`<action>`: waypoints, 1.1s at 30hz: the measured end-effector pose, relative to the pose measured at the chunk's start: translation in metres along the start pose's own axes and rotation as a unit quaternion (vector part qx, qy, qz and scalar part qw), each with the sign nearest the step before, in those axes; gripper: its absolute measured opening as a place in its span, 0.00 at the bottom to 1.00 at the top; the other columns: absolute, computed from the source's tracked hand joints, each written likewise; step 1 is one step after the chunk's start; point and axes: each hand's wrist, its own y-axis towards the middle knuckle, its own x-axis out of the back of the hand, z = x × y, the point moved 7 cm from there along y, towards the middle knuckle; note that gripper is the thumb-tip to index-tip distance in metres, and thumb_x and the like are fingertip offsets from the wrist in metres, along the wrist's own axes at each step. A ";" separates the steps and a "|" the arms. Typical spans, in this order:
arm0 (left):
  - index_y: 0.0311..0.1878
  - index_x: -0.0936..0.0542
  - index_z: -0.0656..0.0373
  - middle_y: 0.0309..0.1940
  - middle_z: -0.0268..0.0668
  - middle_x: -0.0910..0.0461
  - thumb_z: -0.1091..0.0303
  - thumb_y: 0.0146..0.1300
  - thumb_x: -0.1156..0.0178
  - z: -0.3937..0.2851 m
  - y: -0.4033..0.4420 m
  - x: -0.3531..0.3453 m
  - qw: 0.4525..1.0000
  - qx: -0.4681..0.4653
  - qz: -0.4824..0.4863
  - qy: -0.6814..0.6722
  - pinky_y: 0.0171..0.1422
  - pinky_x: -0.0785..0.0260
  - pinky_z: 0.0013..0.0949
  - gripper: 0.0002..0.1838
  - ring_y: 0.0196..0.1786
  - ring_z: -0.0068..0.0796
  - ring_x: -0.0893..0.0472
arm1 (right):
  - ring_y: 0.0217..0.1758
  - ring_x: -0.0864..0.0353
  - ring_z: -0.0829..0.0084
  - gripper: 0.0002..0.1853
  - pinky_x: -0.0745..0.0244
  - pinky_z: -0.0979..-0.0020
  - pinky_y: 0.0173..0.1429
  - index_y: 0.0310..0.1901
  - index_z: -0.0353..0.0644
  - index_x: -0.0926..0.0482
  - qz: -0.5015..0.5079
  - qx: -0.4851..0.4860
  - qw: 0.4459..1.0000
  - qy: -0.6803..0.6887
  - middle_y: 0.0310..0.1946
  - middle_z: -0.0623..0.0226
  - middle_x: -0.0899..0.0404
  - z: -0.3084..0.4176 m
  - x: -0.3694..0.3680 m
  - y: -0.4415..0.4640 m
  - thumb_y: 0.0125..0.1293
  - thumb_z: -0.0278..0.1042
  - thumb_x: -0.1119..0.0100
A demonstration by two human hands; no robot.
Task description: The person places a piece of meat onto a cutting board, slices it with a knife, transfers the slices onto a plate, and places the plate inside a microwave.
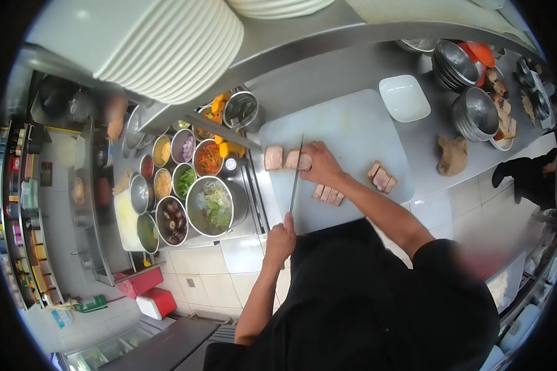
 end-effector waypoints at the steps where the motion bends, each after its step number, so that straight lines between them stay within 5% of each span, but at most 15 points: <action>1: 0.37 0.19 0.78 0.38 0.72 0.22 0.41 0.75 0.65 -0.002 -0.001 0.003 1.000 -0.003 -0.003 -0.001 0.56 0.32 0.58 0.42 0.48 0.71 0.22 | 0.59 0.30 0.49 0.29 0.30 0.58 0.64 0.50 0.36 0.24 0.001 -0.010 1.000 0.010 0.50 0.50 0.26 0.000 0.003 0.001 0.42 0.32 0.29; 12: 0.35 0.19 0.75 0.35 0.68 0.21 0.38 0.75 0.65 -0.001 -0.010 0.028 0.999 0.020 -0.015 -0.023 0.54 0.31 0.56 0.42 0.46 0.69 0.21 | 0.56 0.31 0.50 0.33 0.32 0.58 0.63 0.52 0.34 0.27 -0.072 0.021 0.997 -0.003 0.49 0.52 0.27 0.016 0.018 0.008 0.40 0.33 0.29; 21: 0.36 0.19 0.75 0.37 0.70 0.21 0.41 0.76 0.65 0.002 -0.028 0.040 0.998 0.048 0.029 0.029 0.55 0.31 0.58 0.41 0.46 0.70 0.22 | 0.53 0.29 0.52 0.25 0.32 0.59 0.59 0.43 0.38 0.23 -0.044 0.028 0.999 0.000 0.43 0.56 0.24 0.007 0.002 0.016 0.39 0.35 0.29; 24: 0.38 0.19 0.75 0.38 0.71 0.21 0.42 0.76 0.65 -0.006 0.001 0.026 0.995 -0.052 0.030 0.074 0.56 0.30 0.58 0.40 0.48 0.71 0.22 | 0.51 0.28 0.53 0.24 0.30 0.58 0.58 0.42 0.37 0.23 -0.044 0.049 0.998 -0.005 0.43 0.56 0.23 0.012 0.000 0.016 0.39 0.33 0.30; 27: 0.39 0.19 0.76 0.37 0.71 0.21 0.42 0.76 0.65 -0.001 0.028 0.010 1.000 0.014 0.001 0.014 0.56 0.30 0.58 0.40 0.47 0.71 0.22 | 0.52 0.28 0.53 0.25 0.31 0.58 0.59 0.43 0.39 0.22 -0.034 0.042 0.999 -0.003 0.42 0.57 0.23 0.012 0.002 0.017 0.40 0.35 0.29; 33: 0.38 0.19 0.75 0.36 0.69 0.21 0.39 0.76 0.66 0.006 0.002 0.016 1.000 0.004 -0.005 -0.010 0.55 0.31 0.57 0.42 0.47 0.70 0.22 | 0.57 0.31 0.50 0.32 0.33 0.57 0.64 0.52 0.36 0.26 -0.080 0.025 0.996 0.006 0.50 0.52 0.27 0.014 0.018 -0.002 0.41 0.36 0.28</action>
